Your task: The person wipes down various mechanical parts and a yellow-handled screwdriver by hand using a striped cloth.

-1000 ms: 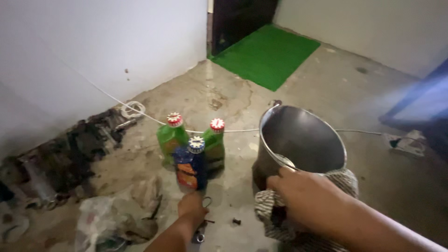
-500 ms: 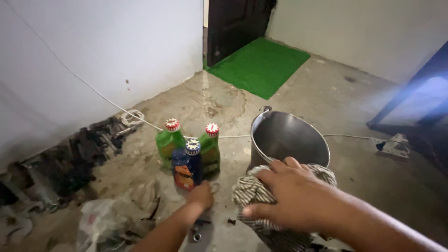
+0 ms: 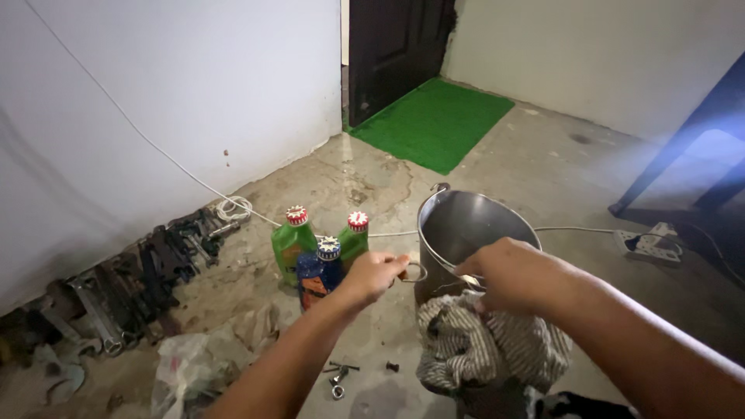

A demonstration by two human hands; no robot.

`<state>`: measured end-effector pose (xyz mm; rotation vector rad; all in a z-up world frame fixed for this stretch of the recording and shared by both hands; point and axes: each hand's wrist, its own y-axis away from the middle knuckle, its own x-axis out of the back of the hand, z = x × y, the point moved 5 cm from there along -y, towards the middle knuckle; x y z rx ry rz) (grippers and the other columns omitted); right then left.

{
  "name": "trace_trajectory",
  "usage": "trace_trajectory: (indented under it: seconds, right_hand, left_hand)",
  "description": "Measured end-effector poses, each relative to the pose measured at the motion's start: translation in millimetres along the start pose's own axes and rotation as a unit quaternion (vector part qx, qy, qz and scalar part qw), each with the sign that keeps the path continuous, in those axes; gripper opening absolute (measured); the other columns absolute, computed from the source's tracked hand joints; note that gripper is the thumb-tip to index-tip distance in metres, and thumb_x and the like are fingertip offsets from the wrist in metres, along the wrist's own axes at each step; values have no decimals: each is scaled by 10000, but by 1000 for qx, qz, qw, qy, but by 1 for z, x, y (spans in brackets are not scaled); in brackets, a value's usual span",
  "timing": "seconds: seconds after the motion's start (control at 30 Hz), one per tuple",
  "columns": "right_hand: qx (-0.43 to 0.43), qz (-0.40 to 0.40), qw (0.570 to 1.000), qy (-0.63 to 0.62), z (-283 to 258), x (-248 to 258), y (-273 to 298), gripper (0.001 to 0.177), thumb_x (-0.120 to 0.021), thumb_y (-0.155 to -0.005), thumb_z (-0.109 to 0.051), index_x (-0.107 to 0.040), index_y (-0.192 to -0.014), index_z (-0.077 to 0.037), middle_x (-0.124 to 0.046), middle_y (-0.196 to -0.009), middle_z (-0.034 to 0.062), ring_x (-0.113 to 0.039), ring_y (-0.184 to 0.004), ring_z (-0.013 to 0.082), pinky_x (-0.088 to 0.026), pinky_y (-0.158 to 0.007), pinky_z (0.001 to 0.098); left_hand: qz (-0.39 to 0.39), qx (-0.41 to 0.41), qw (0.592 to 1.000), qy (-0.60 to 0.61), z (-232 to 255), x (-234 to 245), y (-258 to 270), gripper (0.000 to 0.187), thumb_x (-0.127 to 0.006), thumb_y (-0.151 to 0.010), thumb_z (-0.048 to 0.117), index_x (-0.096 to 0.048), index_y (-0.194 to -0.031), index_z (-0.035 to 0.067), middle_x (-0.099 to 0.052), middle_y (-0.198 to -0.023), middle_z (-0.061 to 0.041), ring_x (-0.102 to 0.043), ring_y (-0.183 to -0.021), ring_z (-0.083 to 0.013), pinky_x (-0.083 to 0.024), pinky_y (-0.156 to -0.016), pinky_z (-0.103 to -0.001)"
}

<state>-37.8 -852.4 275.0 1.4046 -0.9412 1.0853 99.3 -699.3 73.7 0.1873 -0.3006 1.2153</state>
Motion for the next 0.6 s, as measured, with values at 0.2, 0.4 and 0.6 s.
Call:
trace_trajectory:
  seconds: [0.2,0.4,0.6]
  right_hand:
    - [-37,83,991,-99,18,18,-11,333,-784,-831,-235,-774,-1164,-231,-786,-1107,50,-776,-960,208,-582,-917,355]
    - [-76,190,932,-299,29,18,-17,314,-730,-900,-311,-794,-1158,-144,-816,-1016,107,-771,-931,199,-582,-893,364]
    - [-9,82,874,-479,13,-2,-18,565,-787,-745,-50,-686,-1285,-185,-806,-1083,72,-765,-973,185,-608,-869,339]
  left_hand:
    - [-63,32,992,102,58,-8,30,427,-602,-980,459,-726,-823,83,-530,-648,20,-431,-541,-103,-354,-505,-299]
    - [-84,-56,987,125,87,-27,45,378,-595,-989,421,-703,-928,64,-572,-754,-5,-492,-705,-96,-424,-624,-273]
    - [-41,36,971,231,93,-12,42,414,-576,-1001,412,-663,-755,91,-532,-579,17,-401,-448,-107,-276,-418,-312]
